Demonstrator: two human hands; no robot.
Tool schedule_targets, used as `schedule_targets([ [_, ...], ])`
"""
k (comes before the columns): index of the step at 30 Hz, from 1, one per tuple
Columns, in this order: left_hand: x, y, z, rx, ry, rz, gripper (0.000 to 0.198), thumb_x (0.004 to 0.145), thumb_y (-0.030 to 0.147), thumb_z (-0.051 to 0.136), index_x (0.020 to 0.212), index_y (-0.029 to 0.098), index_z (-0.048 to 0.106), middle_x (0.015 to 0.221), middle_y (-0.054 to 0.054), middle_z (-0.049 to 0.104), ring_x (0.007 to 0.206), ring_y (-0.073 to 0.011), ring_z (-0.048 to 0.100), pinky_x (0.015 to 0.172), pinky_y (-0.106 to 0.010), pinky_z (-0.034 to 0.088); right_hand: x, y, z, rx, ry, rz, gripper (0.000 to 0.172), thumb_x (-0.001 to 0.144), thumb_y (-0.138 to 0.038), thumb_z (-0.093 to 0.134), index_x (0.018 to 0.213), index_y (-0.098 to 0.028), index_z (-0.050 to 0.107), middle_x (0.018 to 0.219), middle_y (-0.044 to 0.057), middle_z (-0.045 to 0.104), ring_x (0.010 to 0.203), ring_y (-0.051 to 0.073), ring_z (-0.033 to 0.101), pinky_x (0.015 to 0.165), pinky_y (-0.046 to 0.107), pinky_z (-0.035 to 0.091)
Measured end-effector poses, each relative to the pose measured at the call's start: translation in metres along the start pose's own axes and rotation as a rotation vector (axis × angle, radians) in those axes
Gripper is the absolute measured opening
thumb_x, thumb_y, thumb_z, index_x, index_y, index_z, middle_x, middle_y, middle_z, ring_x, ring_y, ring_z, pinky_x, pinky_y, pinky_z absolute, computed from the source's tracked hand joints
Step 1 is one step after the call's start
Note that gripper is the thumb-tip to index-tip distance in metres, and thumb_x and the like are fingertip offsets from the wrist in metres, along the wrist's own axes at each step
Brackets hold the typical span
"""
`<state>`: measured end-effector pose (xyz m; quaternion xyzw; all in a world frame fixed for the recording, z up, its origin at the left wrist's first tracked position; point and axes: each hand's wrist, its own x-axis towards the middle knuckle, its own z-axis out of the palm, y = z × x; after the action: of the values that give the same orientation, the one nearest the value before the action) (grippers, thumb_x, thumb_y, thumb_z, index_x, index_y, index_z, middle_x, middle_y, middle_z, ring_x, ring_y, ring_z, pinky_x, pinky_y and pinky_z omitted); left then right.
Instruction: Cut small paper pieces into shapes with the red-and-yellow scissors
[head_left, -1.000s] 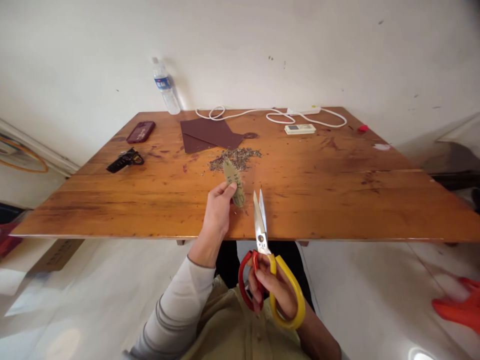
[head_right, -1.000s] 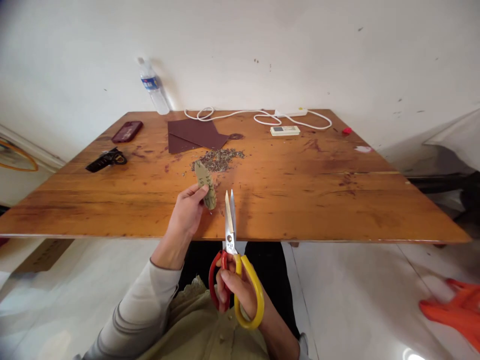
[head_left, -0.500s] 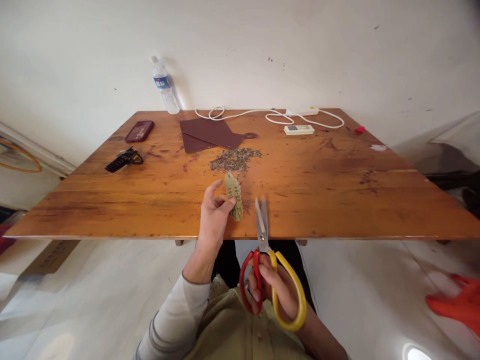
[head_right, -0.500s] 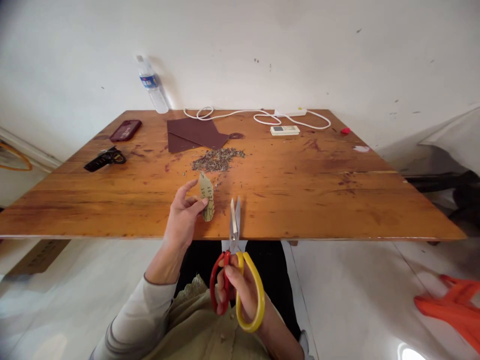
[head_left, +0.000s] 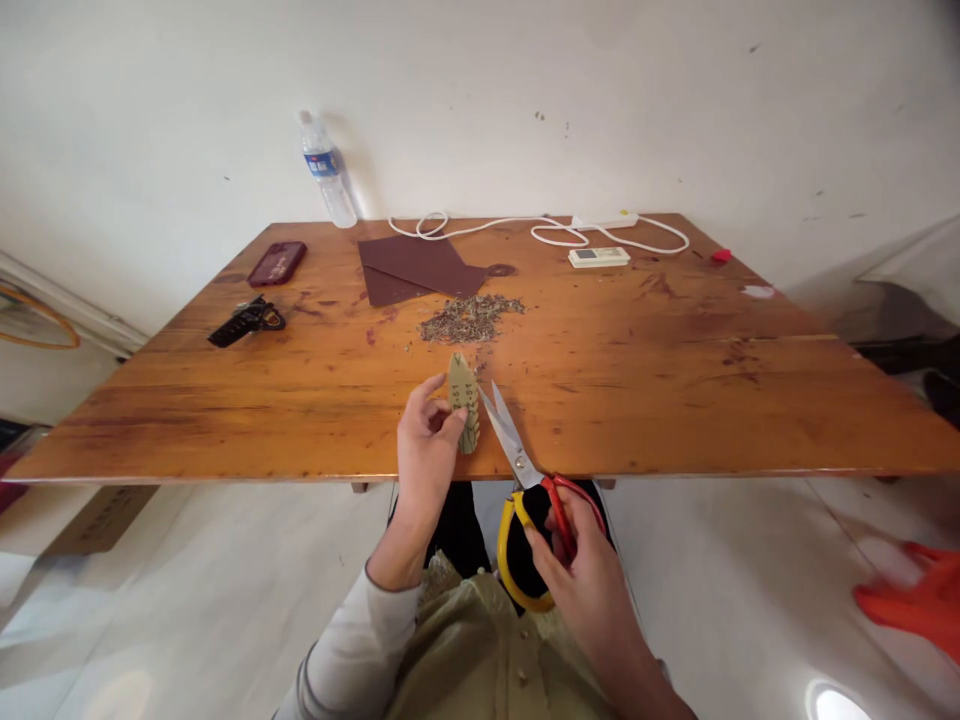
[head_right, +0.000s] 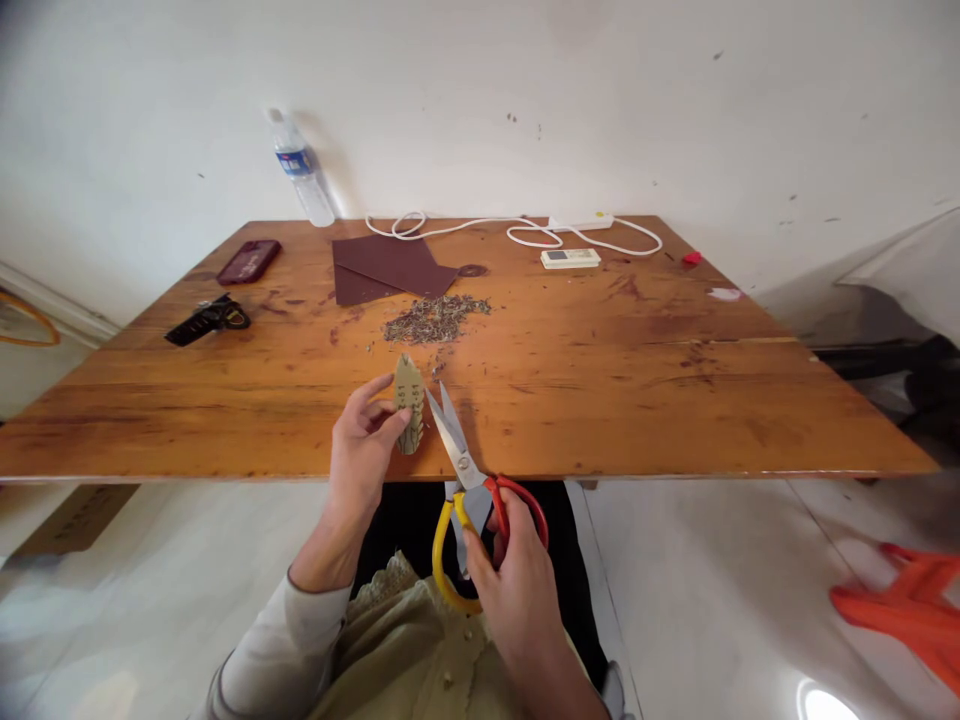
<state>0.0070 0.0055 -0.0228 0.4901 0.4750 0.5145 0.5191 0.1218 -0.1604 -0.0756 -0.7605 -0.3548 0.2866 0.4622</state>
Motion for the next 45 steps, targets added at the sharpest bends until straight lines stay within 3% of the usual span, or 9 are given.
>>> schedule_targets([
  [5, 0.002, 0.001, -0.002, -0.025, 0.03, 0.004, 0.015, 0.069, 0.023, 0.076, 0.082, 0.02, 0.069, 0.071, 0.002, 0.065, 0.067, -0.0143, 0.057, 0.067, -0.026, 0.044, -0.001, 0.008, -0.002, -0.065, 0.04, -0.018, 0.061, 0.085, -0.058, 0.066, 0.131, -0.018, 0.059, 0.109, 0.017, 0.073, 0.092, 0.032, 0.07, 0.076, 0.044, 0.058],
  [8, 0.001, 0.002, -0.003, -0.017, 0.028, 0.002, 0.011, 0.071, 0.025, 0.076, 0.071, 0.02, 0.067, 0.066, 0.003, 0.06, 0.063, -0.013, 0.052, 0.063, -0.026, 0.041, 0.0, 0.008, -0.004, -0.115, 0.024, -0.044, 0.062, 0.087, -0.058, 0.062, 0.131, -0.015, 0.058, 0.107, 0.018, 0.072, 0.087, 0.033, 0.07, 0.075, 0.047, 0.058],
  [17, 0.001, 0.004, -0.001, 0.153, -0.003, 0.07, 0.003, 0.076, 0.022, 0.072, 0.073, 0.021, 0.072, 0.066, 0.002, 0.064, 0.064, -0.015, 0.054, 0.064, -0.027, 0.041, -0.002, 0.008, -0.007, -0.271, 0.048, -0.282, 0.047, 0.097, -0.05, 0.053, 0.13, -0.017, 0.057, 0.105, 0.02, 0.071, 0.095, 0.037, 0.072, 0.075, 0.05, 0.062],
  [23, -0.001, 0.009, 0.002, 0.428, -0.008, 0.336, 0.012, 0.079, 0.015, 0.067, 0.075, 0.023, 0.075, 0.074, -0.001, 0.067, 0.07, -0.0171, 0.059, 0.07, -0.029, 0.046, -0.003, 0.004, -0.009, -0.472, 0.122, -0.482, 0.045, 0.107, -0.048, 0.038, 0.137, -0.017, 0.052, 0.101, 0.019, 0.071, 0.09, 0.035, 0.076, 0.067, 0.044, 0.064],
  [26, -0.001, 0.009, 0.003, 0.526, -0.052, 0.376, 0.016, 0.083, 0.015, 0.062, 0.08, 0.022, 0.077, 0.08, -0.003, 0.071, 0.077, -0.0179, 0.063, 0.078, -0.03, 0.05, -0.002, -0.002, -0.011, -0.616, 0.176, -0.591, 0.046, 0.111, -0.046, 0.03, 0.138, -0.014, 0.048, 0.095, 0.018, 0.072, 0.084, 0.033, 0.078, 0.059, 0.04, 0.065],
  [33, 0.005, 0.009, 0.004, 0.375, -0.101, 0.134, 0.02, 0.081, 0.018, 0.063, 0.097, 0.018, 0.075, 0.08, -0.001, 0.075, 0.072, -0.016, 0.067, 0.072, -0.028, 0.052, 0.001, -0.016, -0.017, -0.812, 0.238, -0.725, 0.044, 0.112, -0.038, 0.023, 0.13, -0.006, 0.048, 0.089, 0.021, 0.074, 0.074, 0.03, 0.08, 0.049, 0.034, 0.064],
  [38, 0.003, 0.01, 0.005, 0.349, -0.308, 0.043, 0.013, 0.078, 0.011, 0.065, 0.088, 0.019, 0.069, 0.071, 0.002, 0.07, 0.066, -0.0138, 0.065, 0.065, -0.024, 0.049, 0.003, -0.019, -0.02, -0.802, 0.233, -0.74, 0.037, 0.111, -0.032, 0.029, 0.125, -0.006, 0.052, 0.082, 0.018, 0.074, 0.068, 0.029, 0.079, 0.045, 0.032, 0.061],
  [41, -0.004, 0.007, 0.007, 0.592, -0.367, 0.162, 0.019, 0.081, 0.004, 0.061, 0.087, 0.02, 0.069, 0.074, 0.002, 0.071, 0.068, -0.0146, 0.066, 0.068, -0.026, 0.05, 0.004, -0.021, -0.019, -0.827, 0.237, -0.742, 0.035, 0.11, -0.029, 0.029, 0.125, -0.007, 0.052, 0.081, 0.017, 0.075, 0.067, 0.029, 0.08, 0.044, 0.03, 0.061],
  [45, -0.013, -0.004, 0.006, 0.863, -0.267, 0.544, 0.021, 0.088, 0.006, 0.059, 0.097, 0.02, 0.071, 0.098, -0.007, 0.074, 0.088, -0.0206, 0.068, 0.08, -0.033, 0.054, 0.004, -0.022, -0.019, -0.855, 0.257, -0.749, 0.036, 0.11, -0.029, 0.026, 0.124, -0.007, 0.052, 0.083, 0.018, 0.076, 0.069, 0.027, 0.08, 0.045, 0.029, 0.061],
])
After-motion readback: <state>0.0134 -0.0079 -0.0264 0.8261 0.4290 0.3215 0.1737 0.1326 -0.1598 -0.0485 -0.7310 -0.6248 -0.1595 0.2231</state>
